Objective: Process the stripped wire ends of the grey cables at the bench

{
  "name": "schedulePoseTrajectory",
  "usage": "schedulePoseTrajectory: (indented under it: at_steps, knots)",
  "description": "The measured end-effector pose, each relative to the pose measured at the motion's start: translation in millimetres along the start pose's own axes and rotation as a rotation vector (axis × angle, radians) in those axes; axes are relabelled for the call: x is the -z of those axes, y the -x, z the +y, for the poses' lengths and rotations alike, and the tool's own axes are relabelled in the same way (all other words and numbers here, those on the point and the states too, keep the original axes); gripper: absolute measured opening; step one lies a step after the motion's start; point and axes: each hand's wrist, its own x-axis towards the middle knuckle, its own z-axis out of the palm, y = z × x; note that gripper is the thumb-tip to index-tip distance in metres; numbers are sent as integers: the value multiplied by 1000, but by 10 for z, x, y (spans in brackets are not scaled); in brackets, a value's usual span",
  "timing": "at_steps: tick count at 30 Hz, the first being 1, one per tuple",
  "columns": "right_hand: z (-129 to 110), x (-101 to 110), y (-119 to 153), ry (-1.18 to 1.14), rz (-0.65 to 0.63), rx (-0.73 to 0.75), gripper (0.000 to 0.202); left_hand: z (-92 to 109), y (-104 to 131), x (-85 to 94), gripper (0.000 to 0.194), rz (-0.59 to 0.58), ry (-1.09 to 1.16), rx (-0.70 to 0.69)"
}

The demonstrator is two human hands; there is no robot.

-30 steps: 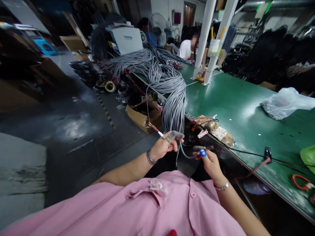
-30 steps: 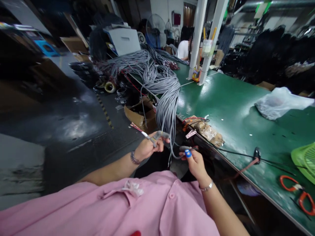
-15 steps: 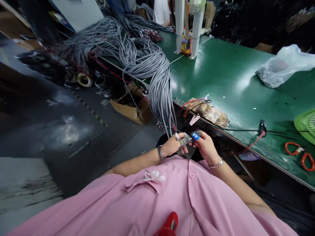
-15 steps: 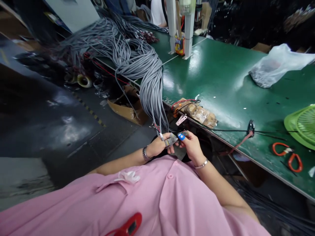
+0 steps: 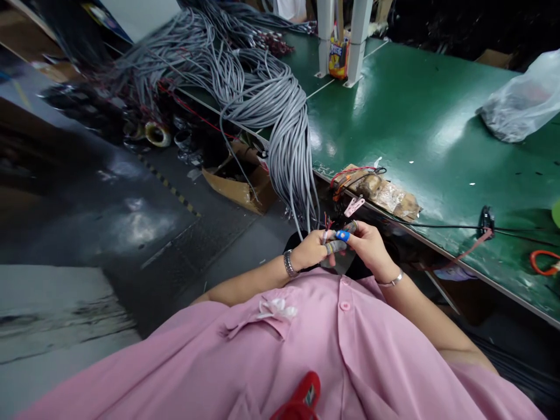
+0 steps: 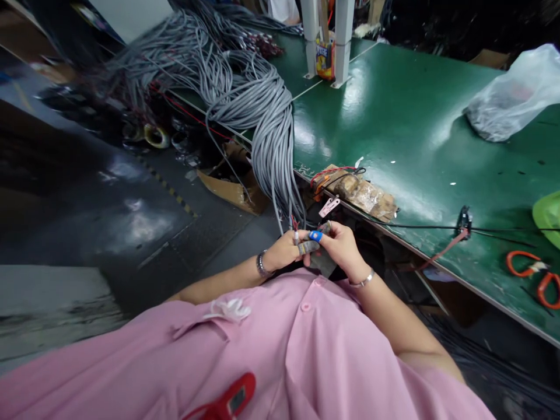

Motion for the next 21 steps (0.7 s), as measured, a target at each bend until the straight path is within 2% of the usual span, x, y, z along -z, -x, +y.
schedulePoseTrajectory:
  at_steps: [4,8,12,16,18,21]
  knots:
    - [-2,-51,-70,49,9,25,37,-26,35,41,38,74,45,-14]
    - [34,-46,-90,100,10,26,38,-57,108,70,24,191,-106,-51]
    - [54,-34,-113,170,-36,58,35,-21,140,99,10,151,-312,-124]
    - [52,-16,-138,278,-89,56,33,-24,101,146,10,113,-401,-148]
    - [48,-7,-136,329,-125,38,34,-47,77,156,11,84,-383,-129]
    - [35,11,-123,327,-143,32,36,-70,59,129,18,36,-188,-46]
